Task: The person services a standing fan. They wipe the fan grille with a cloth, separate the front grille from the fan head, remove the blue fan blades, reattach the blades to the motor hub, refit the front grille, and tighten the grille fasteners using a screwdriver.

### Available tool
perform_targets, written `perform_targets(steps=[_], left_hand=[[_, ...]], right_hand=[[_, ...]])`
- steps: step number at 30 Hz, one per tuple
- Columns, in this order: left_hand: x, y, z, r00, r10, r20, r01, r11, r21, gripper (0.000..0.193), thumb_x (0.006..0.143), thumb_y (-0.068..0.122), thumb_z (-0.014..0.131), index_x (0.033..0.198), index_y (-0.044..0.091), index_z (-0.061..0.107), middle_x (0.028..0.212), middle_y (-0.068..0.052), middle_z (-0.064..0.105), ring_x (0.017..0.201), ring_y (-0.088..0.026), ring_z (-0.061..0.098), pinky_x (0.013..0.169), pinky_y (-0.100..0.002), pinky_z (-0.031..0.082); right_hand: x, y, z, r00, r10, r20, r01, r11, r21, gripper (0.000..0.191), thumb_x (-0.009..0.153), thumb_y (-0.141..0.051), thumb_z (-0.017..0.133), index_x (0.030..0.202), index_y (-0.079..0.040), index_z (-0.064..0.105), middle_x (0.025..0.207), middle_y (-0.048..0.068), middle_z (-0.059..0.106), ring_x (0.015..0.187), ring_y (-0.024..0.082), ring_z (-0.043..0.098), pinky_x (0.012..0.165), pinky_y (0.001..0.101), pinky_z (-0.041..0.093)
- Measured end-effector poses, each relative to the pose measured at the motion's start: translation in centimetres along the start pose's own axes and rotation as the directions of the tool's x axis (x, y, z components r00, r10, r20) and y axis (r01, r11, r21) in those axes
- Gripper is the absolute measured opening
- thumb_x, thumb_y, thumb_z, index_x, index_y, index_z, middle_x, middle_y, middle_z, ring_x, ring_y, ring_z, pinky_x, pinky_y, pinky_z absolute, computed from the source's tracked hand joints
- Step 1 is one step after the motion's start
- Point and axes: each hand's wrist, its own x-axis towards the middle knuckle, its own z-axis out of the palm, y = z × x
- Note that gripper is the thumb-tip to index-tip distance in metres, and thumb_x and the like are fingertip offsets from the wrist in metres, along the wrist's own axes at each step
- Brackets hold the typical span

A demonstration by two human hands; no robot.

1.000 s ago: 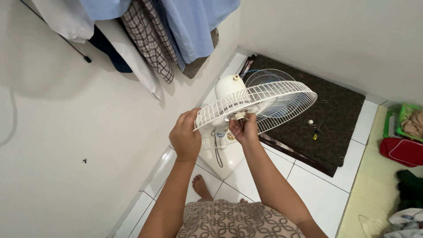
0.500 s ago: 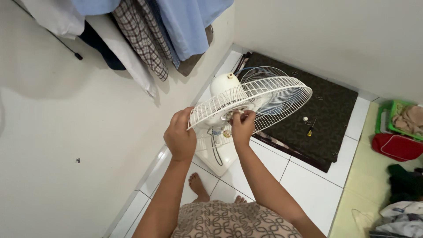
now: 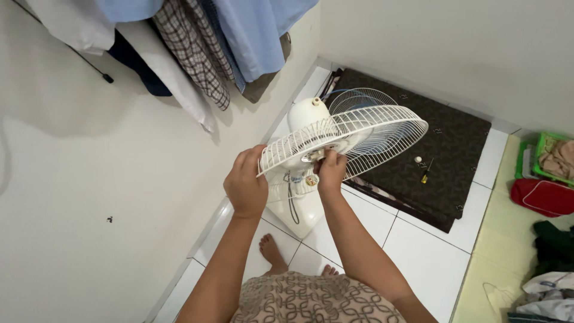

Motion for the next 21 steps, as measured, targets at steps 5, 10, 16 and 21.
perform_targets(steps=[5,10,16,21], left_hand=[[-0.1,0.2,-0.1,1.000,-0.013,-0.020,0.012,1.000,-0.016,0.034,0.068,-0.008,0.052,0.096,0.011,0.058,0.088,-0.005,0.059,0.075,-0.021,0.060,0.061,-0.029,0.047],[-0.1,0.5,-0.5,0.999,0.005,-0.036,-0.006,0.999,-0.042,0.032,0.070,-0.007,0.052,0.097,0.010,0.057,0.089,-0.007,0.059,0.078,-0.024,0.059,0.062,-0.030,0.047],[-0.4,0.6,-1.9,0.997,-0.044,0.062,0.048,0.996,-0.072,0.028,0.073,-0.004,0.053,0.099,0.006,0.056,0.097,-0.011,0.058,0.089,-0.028,0.056,0.074,-0.033,0.045],[-2.0,0.6,-2.7,0.988,-0.127,0.082,0.133,0.989,-0.070,0.034,0.072,0.001,0.056,0.106,0.002,0.053,0.103,-0.016,0.055,0.093,-0.031,0.054,0.077,-0.035,0.043]], right_hand=[[0.0,-0.2,-0.1,0.987,0.118,0.108,-0.129,0.986,0.104,0.021,0.079,-0.019,0.043,0.081,0.002,0.043,0.054,0.012,0.047,0.036,0.015,0.038,0.032,0.0258,0.031],[0.1,-0.9,-0.3,0.948,0.265,0.174,-0.286,0.952,0.110,0.021,0.080,-0.021,0.043,0.086,-0.002,0.047,0.057,0.008,0.050,0.043,0.014,0.043,0.036,0.0246,0.035],[-0.1,-1.9,-1.8,0.846,0.452,0.283,-0.468,0.884,-0.011,0.028,0.081,-0.029,0.050,0.096,-0.006,0.046,0.069,0.010,0.053,0.054,0.014,0.050,0.046,0.0254,0.041],[-1.4,-2.2,-3.4,0.829,0.487,0.276,-0.494,0.868,-0.047,0.031,0.079,-0.032,0.050,0.101,-0.011,0.044,0.086,0.012,0.054,0.069,0.018,0.055,0.056,0.0295,0.045]])
